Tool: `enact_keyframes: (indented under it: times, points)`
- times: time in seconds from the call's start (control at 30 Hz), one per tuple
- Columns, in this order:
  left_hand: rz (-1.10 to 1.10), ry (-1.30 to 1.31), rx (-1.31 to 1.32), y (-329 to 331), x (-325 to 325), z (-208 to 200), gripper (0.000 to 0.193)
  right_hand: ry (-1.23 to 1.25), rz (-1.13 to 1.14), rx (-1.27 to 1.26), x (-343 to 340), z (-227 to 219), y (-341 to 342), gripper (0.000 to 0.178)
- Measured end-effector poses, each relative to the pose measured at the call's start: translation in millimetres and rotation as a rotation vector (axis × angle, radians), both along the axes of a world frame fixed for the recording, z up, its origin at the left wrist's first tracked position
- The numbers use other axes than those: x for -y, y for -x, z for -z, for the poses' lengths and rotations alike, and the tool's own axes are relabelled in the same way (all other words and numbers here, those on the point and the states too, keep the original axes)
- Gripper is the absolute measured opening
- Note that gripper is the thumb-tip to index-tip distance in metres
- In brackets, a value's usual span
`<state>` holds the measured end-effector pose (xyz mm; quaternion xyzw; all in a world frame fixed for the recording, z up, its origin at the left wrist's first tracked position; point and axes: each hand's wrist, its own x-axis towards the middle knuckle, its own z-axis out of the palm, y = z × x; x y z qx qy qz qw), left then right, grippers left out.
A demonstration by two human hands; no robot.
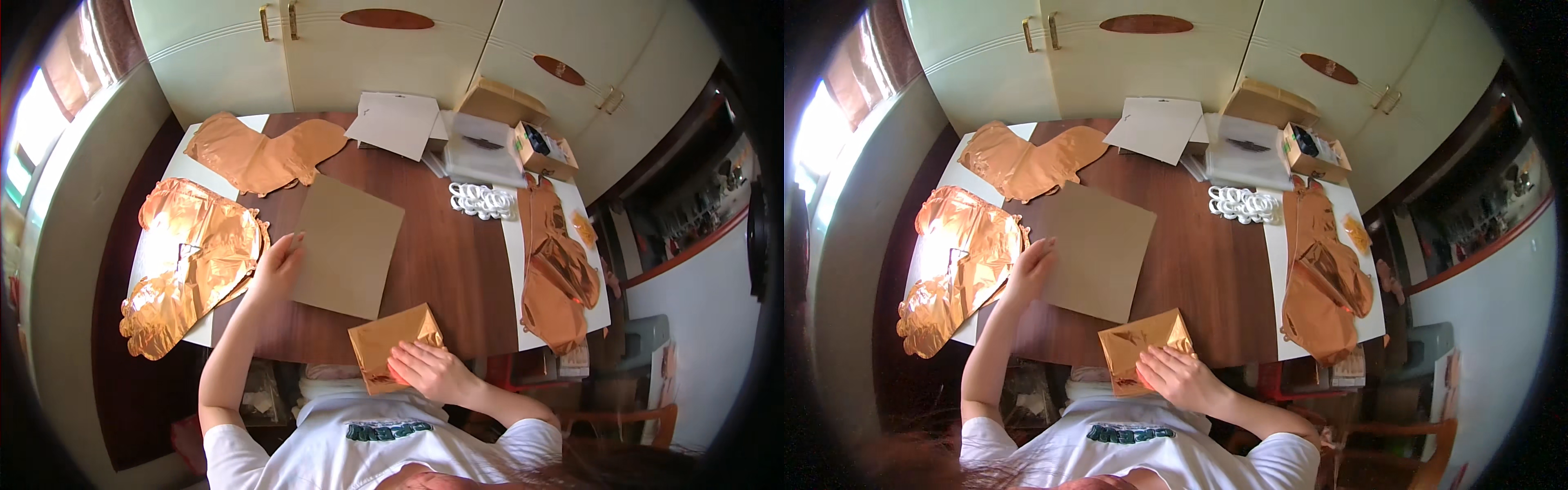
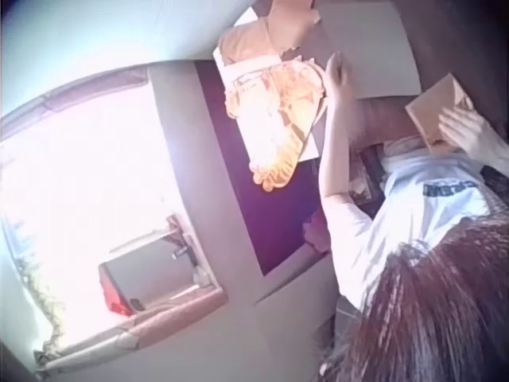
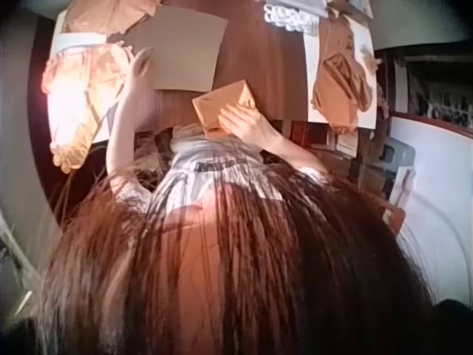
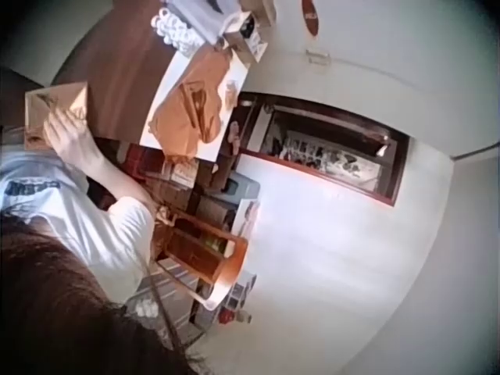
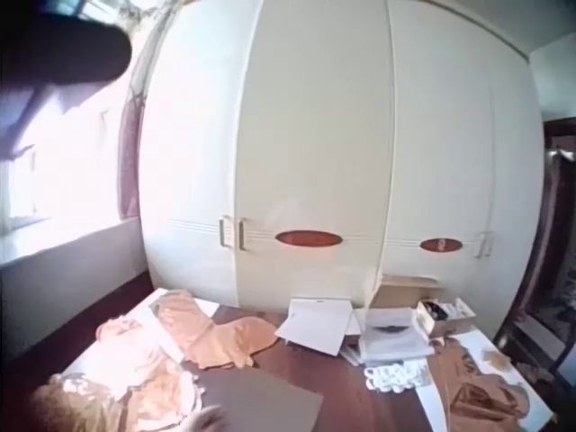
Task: Folding foil balloons and inserting them into plastic packaging with cardboard backings.
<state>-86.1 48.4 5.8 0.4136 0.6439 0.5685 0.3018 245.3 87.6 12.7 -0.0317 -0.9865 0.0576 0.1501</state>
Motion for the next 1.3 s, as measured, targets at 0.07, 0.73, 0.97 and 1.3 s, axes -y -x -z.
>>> enact_keyframes:
  times: [0.07, 0.73, 0.97, 1.3]
  points:
    - [0.180, 0.218, -0.172, 11.6, -11.5, -6.7, 0.035, 0.095, -0.006, -0.036, -2.3, -14.1, -7.2, 0.036]
    - [0.163, -0.150, -1.051, -74.7, 22.3, -26.4, 0.048, 1.883, 0.256, 0.166, -128.9, -6.8, 36.1, 0.029]
    - [0.253, -0.073, -1.024, -128.8, 38.0, 9.6, 0.053, 1.646, 0.076, 0.544, -169.8, -8.7, 90.4, 0.048]
    - [0.346, 0.058, -1.118, -139.8, 36.9, 8.1, 0.066, 0.980, 0.027, 0.757, -171.4, -18.0, 117.0, 0.036]
